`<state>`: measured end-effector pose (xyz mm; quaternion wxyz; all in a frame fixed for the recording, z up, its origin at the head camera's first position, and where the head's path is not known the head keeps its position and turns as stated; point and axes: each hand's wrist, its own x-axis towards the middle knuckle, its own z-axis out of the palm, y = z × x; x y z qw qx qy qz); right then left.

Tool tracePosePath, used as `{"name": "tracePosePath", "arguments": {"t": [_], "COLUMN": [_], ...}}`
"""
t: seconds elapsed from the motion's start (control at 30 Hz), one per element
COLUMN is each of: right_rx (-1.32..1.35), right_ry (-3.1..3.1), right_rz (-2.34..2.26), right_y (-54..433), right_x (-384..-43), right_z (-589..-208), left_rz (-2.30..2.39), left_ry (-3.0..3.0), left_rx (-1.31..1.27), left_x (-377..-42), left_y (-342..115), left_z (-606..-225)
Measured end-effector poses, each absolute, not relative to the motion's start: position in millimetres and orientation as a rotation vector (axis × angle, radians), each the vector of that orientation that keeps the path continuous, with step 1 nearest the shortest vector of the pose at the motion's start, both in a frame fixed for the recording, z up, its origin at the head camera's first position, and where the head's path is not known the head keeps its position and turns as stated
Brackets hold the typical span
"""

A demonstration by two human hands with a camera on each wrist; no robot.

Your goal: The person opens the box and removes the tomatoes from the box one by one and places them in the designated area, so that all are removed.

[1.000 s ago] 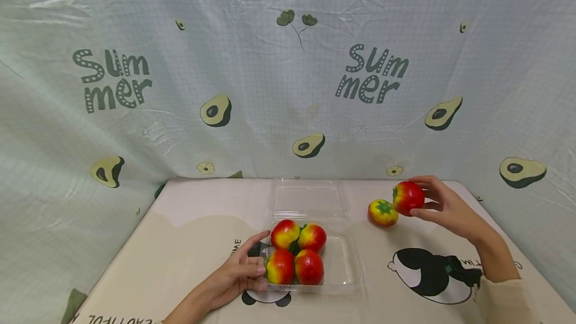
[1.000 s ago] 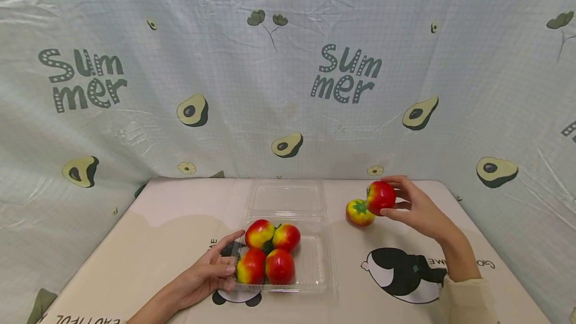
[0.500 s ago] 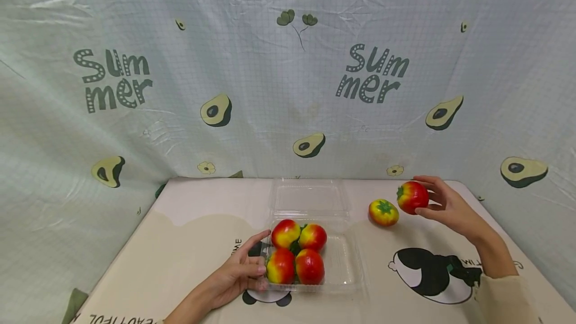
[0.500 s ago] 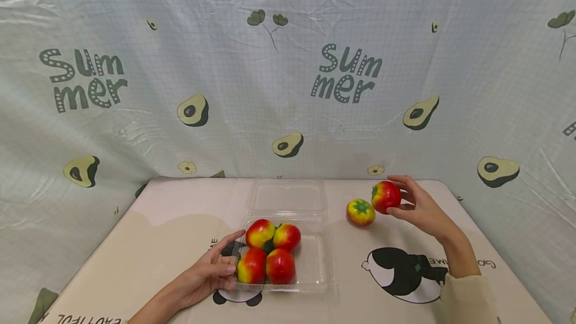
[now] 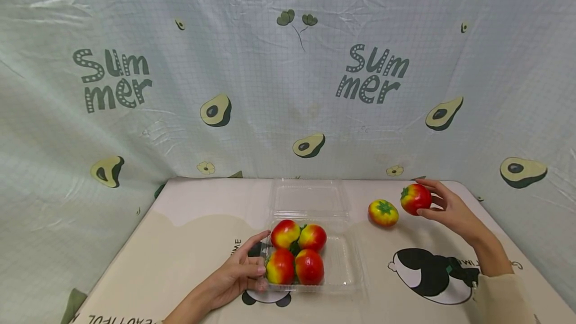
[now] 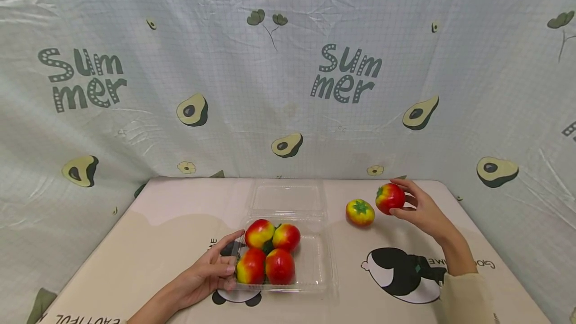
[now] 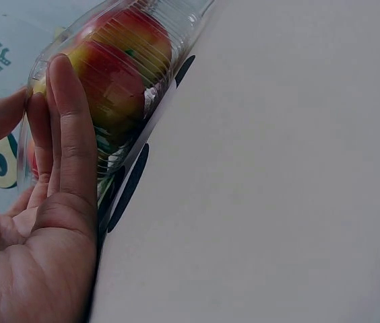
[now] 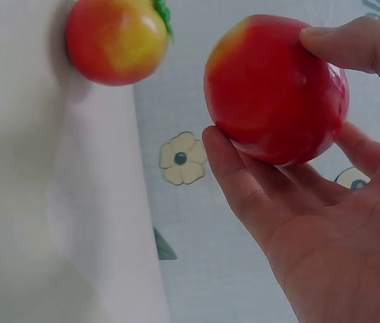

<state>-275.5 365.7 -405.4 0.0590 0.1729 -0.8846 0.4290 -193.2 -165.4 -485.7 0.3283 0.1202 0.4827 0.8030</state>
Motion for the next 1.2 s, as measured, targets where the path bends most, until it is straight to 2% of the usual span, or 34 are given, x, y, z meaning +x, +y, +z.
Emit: {"name": "tracePosePath", "arguments": {"t": [1.0,1.2], "right_rx": [0.254,0.269], "right_ry": [-2.791,-2.817], "right_rz": [1.413,1.363], "right_y": [377,379], "right_x": [-292,-294], "right_z": [-441,-447], "left_rz": [2.099,2.101], "left_ry": [1.26,1.257], "left_rx": [0.323,0.326], "left_x": [-193,-193], "left_y": [-166,-165], "left_z": [-485,-485]}}
